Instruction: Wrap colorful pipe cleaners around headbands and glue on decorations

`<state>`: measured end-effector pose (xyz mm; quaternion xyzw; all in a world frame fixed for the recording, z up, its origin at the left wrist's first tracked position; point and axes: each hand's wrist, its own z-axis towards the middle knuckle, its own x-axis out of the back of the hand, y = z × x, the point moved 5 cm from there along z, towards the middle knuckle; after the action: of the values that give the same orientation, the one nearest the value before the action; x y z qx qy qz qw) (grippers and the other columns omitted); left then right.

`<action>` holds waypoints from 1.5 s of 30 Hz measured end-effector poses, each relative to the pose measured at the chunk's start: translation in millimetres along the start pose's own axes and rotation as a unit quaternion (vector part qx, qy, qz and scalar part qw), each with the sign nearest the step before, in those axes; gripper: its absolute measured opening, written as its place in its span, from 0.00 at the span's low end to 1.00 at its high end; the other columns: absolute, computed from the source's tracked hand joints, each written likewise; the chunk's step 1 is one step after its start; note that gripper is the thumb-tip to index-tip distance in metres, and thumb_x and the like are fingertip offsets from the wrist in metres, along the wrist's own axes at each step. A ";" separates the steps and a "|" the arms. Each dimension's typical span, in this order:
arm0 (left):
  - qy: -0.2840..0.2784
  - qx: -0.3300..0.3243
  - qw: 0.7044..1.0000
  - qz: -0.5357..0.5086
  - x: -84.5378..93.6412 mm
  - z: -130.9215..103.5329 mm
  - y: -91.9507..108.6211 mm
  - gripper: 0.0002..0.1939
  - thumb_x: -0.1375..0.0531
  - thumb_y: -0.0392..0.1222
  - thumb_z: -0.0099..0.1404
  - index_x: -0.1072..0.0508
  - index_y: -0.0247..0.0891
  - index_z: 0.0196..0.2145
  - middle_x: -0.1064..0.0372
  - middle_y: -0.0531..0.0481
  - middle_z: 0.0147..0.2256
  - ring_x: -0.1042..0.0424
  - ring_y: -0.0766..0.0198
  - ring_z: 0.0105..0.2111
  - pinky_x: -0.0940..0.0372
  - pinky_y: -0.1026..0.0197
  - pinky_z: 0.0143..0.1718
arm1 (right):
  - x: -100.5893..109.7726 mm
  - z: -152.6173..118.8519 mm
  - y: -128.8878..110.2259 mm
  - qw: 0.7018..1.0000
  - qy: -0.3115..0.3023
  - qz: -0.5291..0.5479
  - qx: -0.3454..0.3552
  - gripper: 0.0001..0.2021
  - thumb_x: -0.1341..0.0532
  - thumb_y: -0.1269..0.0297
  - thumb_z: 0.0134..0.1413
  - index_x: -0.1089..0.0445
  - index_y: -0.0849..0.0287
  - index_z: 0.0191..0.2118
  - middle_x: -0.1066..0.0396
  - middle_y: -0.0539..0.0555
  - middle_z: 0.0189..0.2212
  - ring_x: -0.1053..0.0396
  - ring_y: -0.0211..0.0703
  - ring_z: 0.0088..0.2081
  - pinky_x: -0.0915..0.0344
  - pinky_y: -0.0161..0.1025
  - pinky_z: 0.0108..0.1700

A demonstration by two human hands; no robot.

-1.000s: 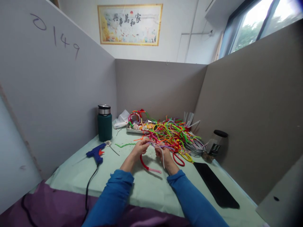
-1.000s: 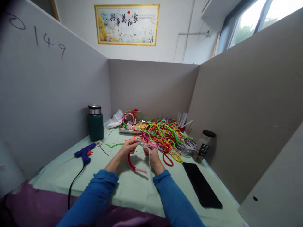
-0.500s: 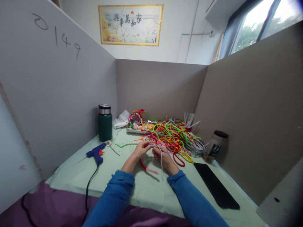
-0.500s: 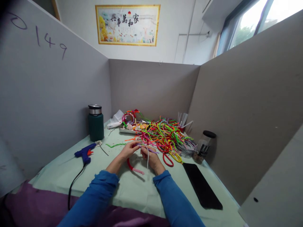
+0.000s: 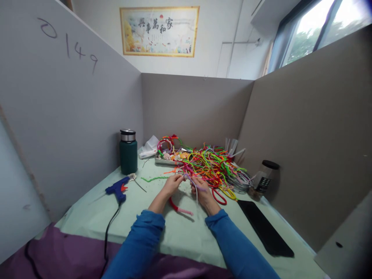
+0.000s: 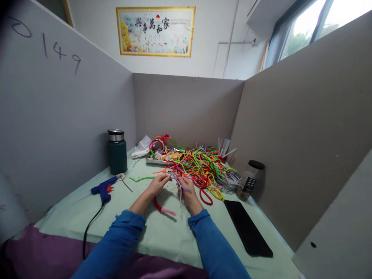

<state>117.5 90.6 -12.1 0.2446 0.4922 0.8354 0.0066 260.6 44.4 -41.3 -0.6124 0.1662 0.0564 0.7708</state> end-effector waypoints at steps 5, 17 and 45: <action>-0.017 0.021 0.999 0.034 0.7 -2.4 2.3 0.16 0.48 0.47 0.62 0.25 0.35 0.29 0.34 0.52 0.24 0.37 0.64 0.27 0.45 0.64 0.31 | 1.6 1.3 -4.1 1.000 -0.009 0.001 0.010 0.20 0.36 0.43 0.45 0.25 0.57 0.30 0.31 0.52 0.25 0.40 0.38 0.23 0.46 0.34 0.22; -0.020 0.041 0.999 0.008 -4.8 -2.8 -0.2 0.07 0.45 0.37 0.58 0.28 0.35 0.31 0.30 0.50 0.29 0.34 0.63 0.32 0.42 0.63 0.35 | -9.9 -4.2 -19.3 0.973 -0.083 -0.154 0.150 0.09 0.29 0.55 0.37 0.23 0.54 0.25 0.31 0.53 0.34 0.35 0.47 0.40 0.38 0.42 0.42; -0.057 0.048 0.988 0.135 -4.8 -6.7 -0.8 0.09 0.43 0.38 0.56 0.23 0.35 0.26 0.29 0.50 0.23 0.36 0.64 0.26 0.45 0.64 0.29 | -19.3 -11.3 -21.6 0.952 -0.094 -0.215 0.197 0.09 0.33 0.56 0.45 0.25 0.54 0.23 0.33 0.54 0.37 0.35 0.46 0.42 0.39 0.42 0.45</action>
<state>118.8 84.4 -17.4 0.3555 0.4930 0.7890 -0.0898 246.6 30.5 -17.3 -0.4611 -0.0350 -0.0874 0.8823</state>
